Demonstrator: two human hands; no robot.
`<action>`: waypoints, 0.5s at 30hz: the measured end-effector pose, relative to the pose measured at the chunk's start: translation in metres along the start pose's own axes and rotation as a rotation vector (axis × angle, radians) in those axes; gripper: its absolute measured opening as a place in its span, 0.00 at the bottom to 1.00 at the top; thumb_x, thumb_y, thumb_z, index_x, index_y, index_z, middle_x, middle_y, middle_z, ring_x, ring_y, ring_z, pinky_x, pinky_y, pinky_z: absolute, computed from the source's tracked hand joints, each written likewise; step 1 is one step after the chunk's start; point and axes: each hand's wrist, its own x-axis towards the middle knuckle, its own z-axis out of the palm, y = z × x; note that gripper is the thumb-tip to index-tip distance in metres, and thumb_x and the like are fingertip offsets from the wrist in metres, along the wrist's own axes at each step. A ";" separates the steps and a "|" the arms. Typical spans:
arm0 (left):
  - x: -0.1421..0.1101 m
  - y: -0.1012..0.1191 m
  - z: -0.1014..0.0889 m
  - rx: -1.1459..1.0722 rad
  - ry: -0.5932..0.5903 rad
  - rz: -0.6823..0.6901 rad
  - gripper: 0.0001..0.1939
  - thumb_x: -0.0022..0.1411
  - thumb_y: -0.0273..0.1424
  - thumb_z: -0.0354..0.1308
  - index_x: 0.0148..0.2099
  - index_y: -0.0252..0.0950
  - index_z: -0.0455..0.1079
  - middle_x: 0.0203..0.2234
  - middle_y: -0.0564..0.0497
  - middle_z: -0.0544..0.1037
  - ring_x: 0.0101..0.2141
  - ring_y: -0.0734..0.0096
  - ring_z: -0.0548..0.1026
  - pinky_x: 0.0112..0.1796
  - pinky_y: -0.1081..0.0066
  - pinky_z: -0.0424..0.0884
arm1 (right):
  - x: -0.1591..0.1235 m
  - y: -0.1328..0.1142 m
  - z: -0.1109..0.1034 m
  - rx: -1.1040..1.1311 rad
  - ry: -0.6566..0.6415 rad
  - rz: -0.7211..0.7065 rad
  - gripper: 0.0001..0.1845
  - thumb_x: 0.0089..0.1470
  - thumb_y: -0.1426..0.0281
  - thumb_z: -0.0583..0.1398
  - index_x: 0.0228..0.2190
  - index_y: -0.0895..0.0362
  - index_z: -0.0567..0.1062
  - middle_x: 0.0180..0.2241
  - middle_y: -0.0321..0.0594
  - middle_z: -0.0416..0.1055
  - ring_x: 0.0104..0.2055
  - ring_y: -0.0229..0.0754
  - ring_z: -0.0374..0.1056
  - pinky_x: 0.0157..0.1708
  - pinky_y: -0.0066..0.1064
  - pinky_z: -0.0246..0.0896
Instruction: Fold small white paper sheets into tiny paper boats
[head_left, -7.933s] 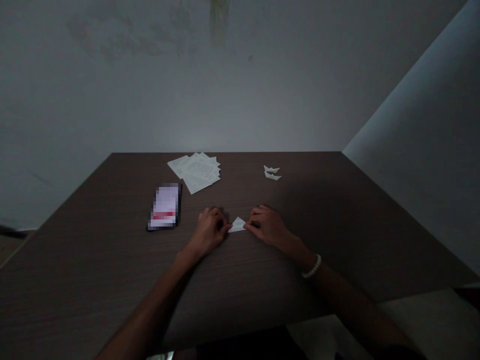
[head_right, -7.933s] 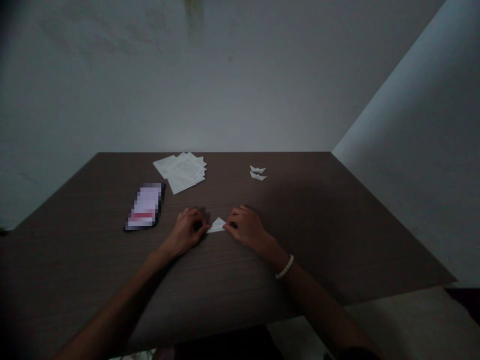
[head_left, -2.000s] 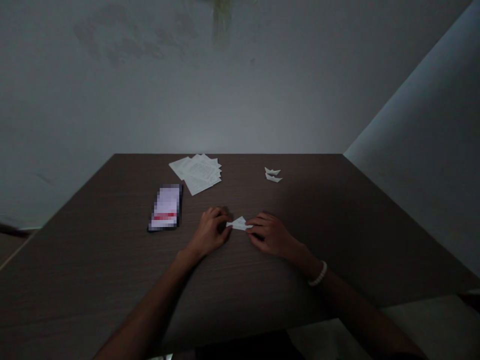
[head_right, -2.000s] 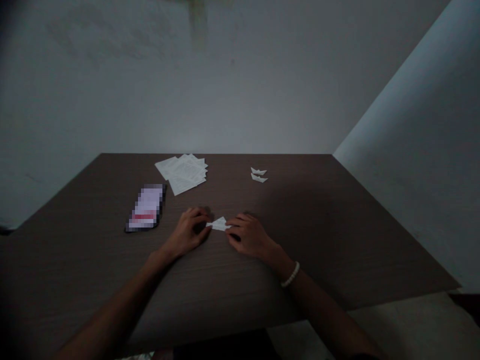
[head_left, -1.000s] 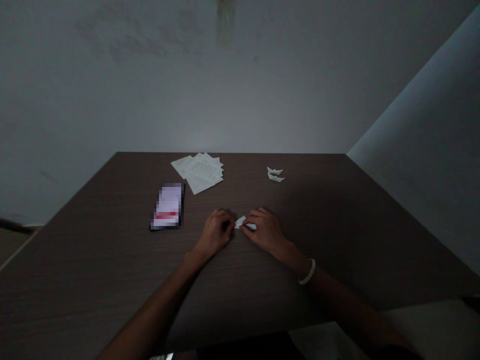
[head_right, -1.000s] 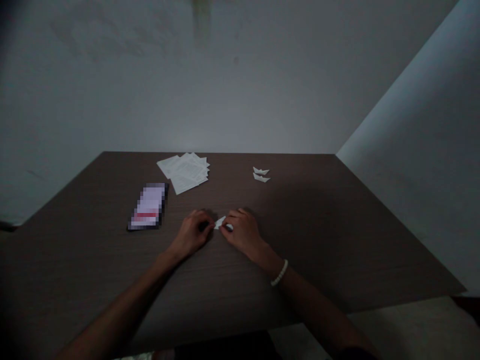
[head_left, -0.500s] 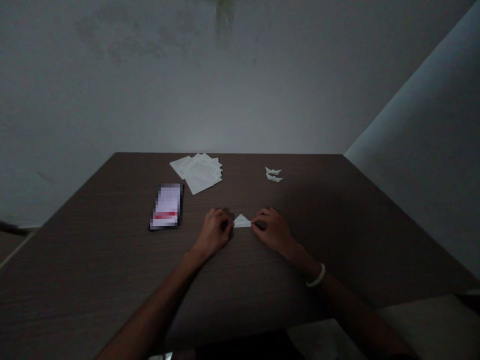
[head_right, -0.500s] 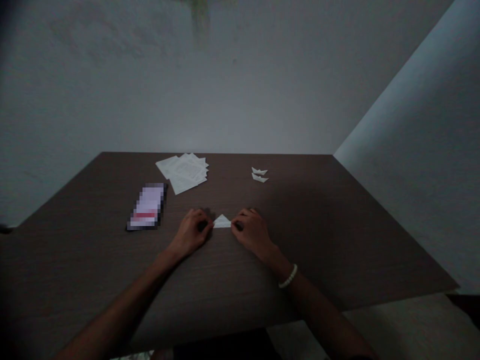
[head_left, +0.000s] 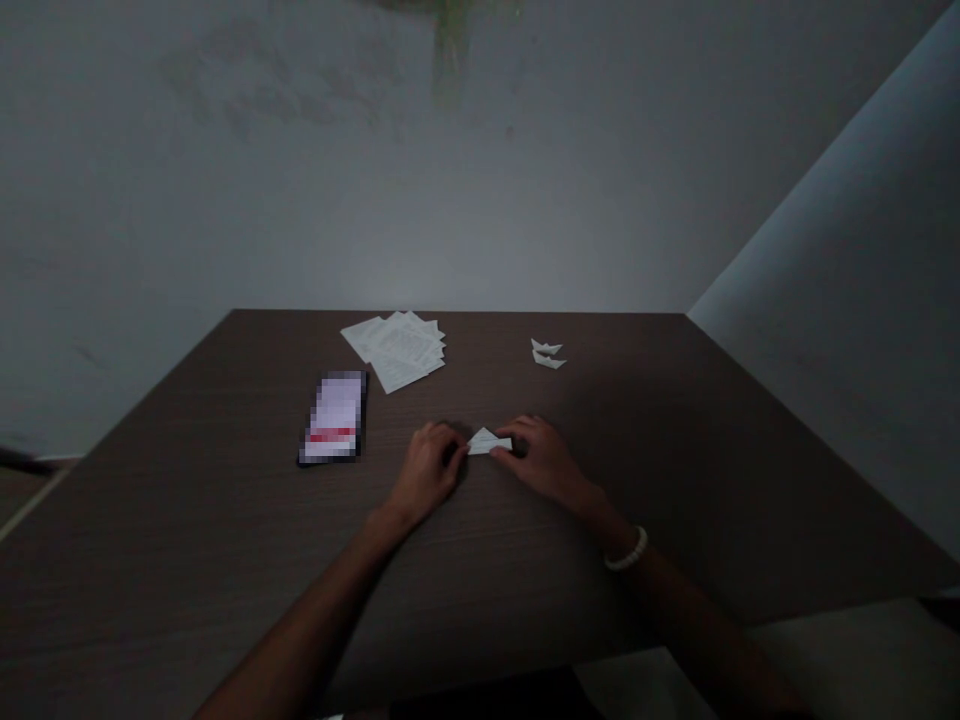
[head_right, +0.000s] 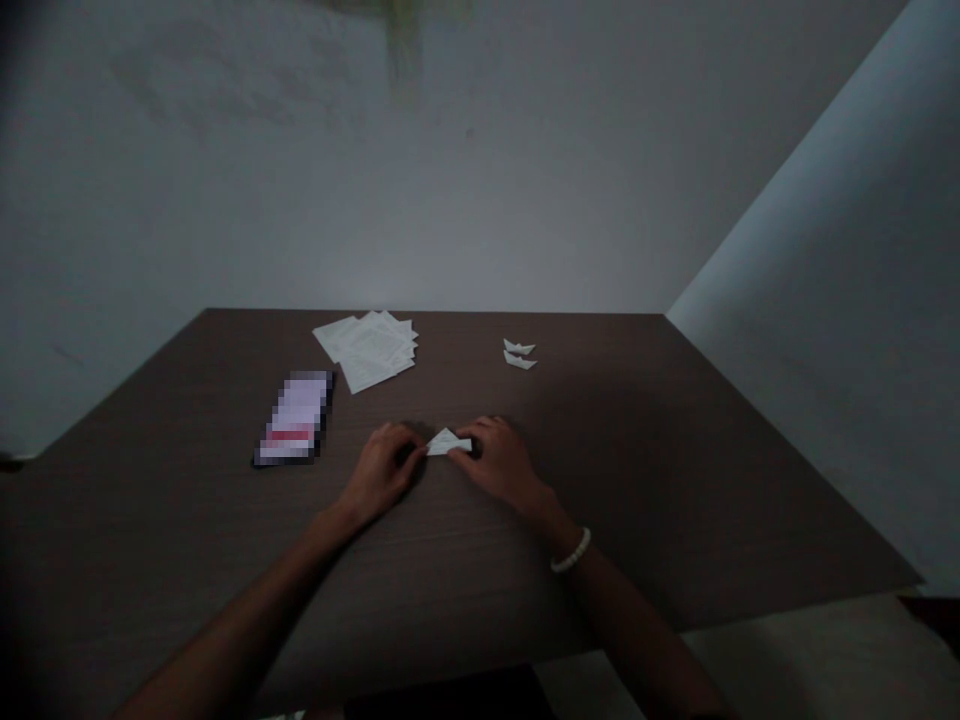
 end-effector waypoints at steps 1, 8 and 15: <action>0.000 0.000 0.000 0.000 0.004 0.004 0.03 0.63 0.28 0.55 0.35 0.36 0.68 0.32 0.48 0.73 0.37 0.62 0.69 0.38 0.64 0.64 | 0.001 -0.001 0.001 0.005 0.000 -0.002 0.10 0.51 0.66 0.66 0.37 0.54 0.79 0.38 0.39 0.75 0.41 0.42 0.68 0.44 0.35 0.61; -0.001 0.001 -0.001 0.015 0.005 0.044 0.06 0.65 0.29 0.53 0.34 0.36 0.67 0.32 0.48 0.73 0.36 0.62 0.69 0.38 0.64 0.63 | -0.001 0.002 0.006 0.119 0.059 0.028 0.04 0.50 0.71 0.66 0.32 0.55 0.78 0.34 0.39 0.75 0.39 0.41 0.69 0.39 0.32 0.62; 0.000 0.003 -0.003 -0.060 -0.015 0.051 0.06 0.65 0.29 0.51 0.35 0.36 0.67 0.32 0.48 0.73 0.35 0.64 0.71 0.38 0.65 0.67 | -0.005 0.004 0.010 0.186 0.084 -0.027 0.04 0.48 0.74 0.67 0.27 0.55 0.75 0.30 0.36 0.75 0.34 0.39 0.68 0.34 0.30 0.61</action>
